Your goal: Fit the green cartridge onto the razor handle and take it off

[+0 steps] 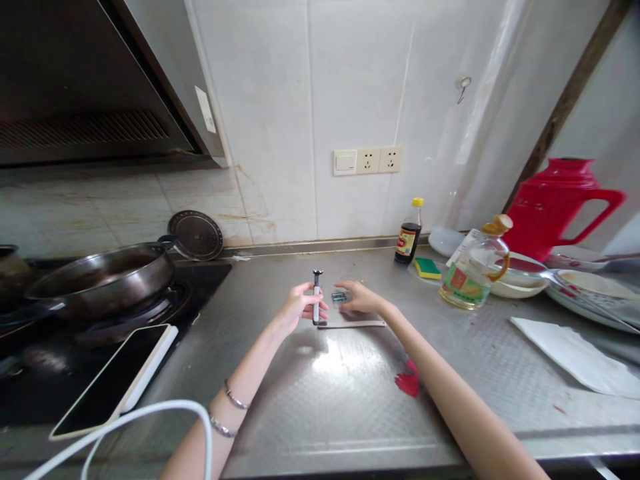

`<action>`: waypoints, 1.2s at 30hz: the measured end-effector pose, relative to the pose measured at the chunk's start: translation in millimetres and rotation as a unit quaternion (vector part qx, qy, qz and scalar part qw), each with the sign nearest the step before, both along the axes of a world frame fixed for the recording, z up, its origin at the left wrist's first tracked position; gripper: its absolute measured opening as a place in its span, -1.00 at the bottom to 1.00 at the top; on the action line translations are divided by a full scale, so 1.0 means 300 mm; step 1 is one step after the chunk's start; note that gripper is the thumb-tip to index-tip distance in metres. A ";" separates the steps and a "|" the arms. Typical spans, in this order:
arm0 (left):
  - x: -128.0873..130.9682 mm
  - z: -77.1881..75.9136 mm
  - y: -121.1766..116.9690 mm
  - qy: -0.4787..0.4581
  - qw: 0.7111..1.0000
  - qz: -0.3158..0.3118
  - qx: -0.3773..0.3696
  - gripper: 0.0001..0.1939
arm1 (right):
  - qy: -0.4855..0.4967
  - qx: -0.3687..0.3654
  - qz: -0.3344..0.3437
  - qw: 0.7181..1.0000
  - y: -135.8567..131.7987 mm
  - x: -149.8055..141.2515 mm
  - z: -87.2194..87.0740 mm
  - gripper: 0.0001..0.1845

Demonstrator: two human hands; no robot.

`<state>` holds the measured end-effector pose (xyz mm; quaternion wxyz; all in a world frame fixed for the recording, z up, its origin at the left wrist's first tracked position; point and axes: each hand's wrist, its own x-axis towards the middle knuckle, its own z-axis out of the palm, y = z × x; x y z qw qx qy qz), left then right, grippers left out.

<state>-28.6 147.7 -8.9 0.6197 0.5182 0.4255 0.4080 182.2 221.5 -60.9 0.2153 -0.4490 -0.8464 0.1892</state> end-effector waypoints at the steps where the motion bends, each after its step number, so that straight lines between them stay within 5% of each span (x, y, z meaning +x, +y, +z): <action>1: 0.001 0.001 -0.001 0.001 1.000 0.000 0.000 -0.77 | -0.006 0.005 -0.003 1.000 -0.001 -0.004 -0.003 -0.27; 15: 0.006 -0.005 -0.001 0.004 1.000 -0.006 -0.003 -0.75 | 0.020 0.004 -0.011 1.000 0.001 0.006 -0.018 -0.27; 22: 0.006 -0.004 0.000 0.004 1.000 -0.007 -0.003 -0.77 | 0.005 0.078 0.000 0.997 0.002 0.014 0.005 -0.79; 36: 0.006 0.001 -0.002 0.009 1.000 0.000 0.001 -0.79 | -0.077 0.089 -0.024 0.993 -0.025 -0.011 0.008 -0.78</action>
